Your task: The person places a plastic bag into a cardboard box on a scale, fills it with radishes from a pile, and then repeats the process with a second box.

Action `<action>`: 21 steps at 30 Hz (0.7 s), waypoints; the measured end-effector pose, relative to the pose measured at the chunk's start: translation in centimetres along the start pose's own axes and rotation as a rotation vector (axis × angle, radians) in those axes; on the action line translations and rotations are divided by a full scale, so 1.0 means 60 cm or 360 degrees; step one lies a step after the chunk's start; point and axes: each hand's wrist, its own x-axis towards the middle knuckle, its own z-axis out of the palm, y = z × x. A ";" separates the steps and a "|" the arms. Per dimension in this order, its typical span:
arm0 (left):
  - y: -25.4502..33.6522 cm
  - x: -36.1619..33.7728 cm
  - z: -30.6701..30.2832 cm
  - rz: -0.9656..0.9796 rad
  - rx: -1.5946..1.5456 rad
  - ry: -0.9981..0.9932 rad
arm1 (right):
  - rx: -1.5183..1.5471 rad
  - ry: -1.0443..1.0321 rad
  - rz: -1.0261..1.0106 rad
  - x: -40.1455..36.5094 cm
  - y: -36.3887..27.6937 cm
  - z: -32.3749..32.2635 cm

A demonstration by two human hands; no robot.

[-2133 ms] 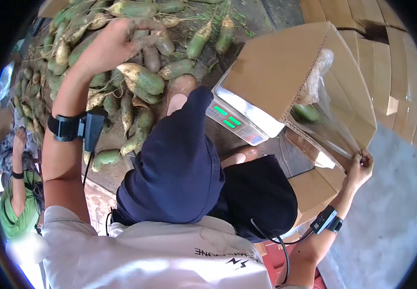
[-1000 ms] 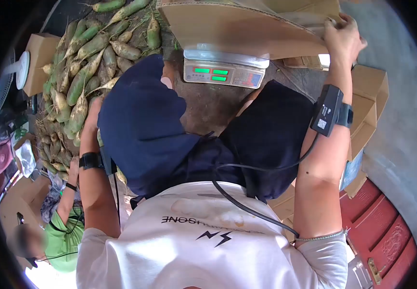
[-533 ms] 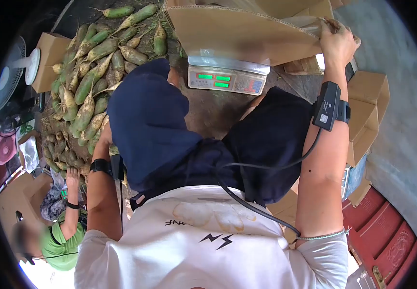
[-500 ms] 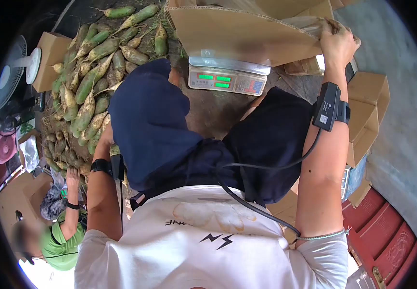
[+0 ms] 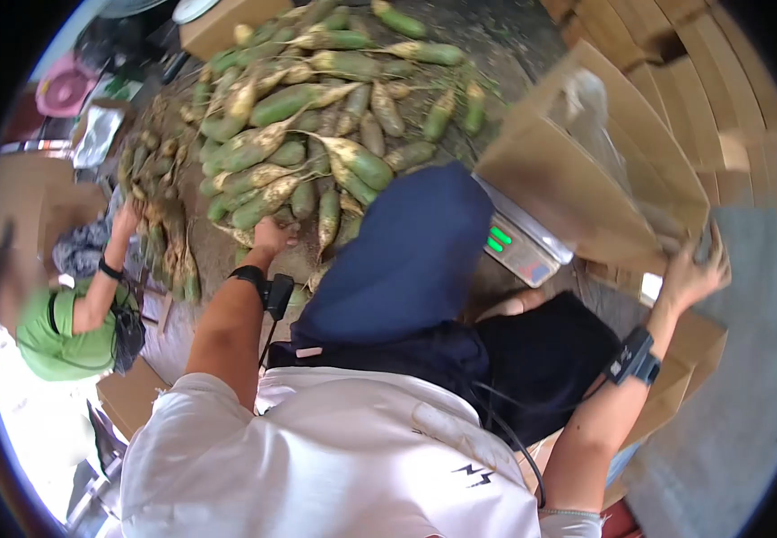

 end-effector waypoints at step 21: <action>0.096 0.183 -0.145 0.0154 0.1094 0.0359 | -0.0050 -0.0071 -0.0182 -0.029 -0.064 -0.082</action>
